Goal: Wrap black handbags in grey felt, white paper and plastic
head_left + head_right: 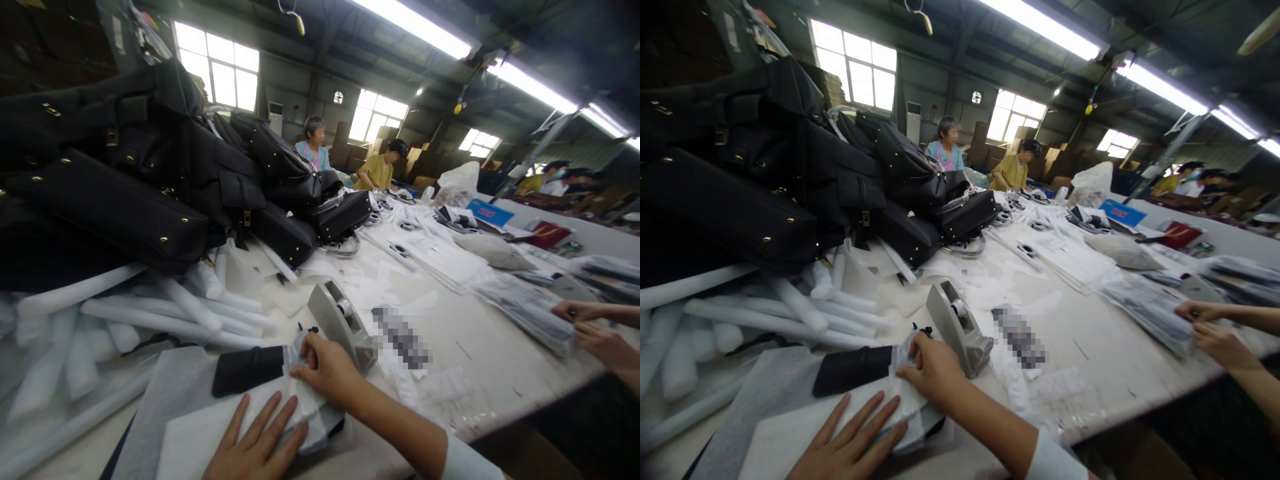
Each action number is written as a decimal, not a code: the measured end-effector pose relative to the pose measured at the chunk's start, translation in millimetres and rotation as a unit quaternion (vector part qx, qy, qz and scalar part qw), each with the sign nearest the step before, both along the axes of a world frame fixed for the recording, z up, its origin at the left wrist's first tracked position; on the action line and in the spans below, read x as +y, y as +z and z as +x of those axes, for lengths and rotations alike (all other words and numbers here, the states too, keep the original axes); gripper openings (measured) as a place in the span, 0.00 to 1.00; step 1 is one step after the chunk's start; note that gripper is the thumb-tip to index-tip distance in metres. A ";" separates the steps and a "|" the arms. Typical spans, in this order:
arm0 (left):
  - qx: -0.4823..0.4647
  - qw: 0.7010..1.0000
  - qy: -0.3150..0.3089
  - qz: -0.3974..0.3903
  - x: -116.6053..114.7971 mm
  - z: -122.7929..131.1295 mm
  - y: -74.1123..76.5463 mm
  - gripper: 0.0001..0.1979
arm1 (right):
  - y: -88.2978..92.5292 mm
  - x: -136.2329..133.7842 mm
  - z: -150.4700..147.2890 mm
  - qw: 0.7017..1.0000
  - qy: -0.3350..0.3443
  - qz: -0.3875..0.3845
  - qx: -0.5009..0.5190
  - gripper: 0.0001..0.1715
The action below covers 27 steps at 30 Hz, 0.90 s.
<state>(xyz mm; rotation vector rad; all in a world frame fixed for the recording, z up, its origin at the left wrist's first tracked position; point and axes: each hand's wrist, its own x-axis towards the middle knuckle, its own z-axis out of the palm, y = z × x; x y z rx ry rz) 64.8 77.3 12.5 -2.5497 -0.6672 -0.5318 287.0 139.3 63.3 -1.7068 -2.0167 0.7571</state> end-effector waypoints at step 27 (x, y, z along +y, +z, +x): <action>0.008 0.996 -0.008 -0.092 4.4 0.4 -16.3 0.41 | 43.4 -9.5 123.9 0.911 -0.209 -0.111 0.337 0.27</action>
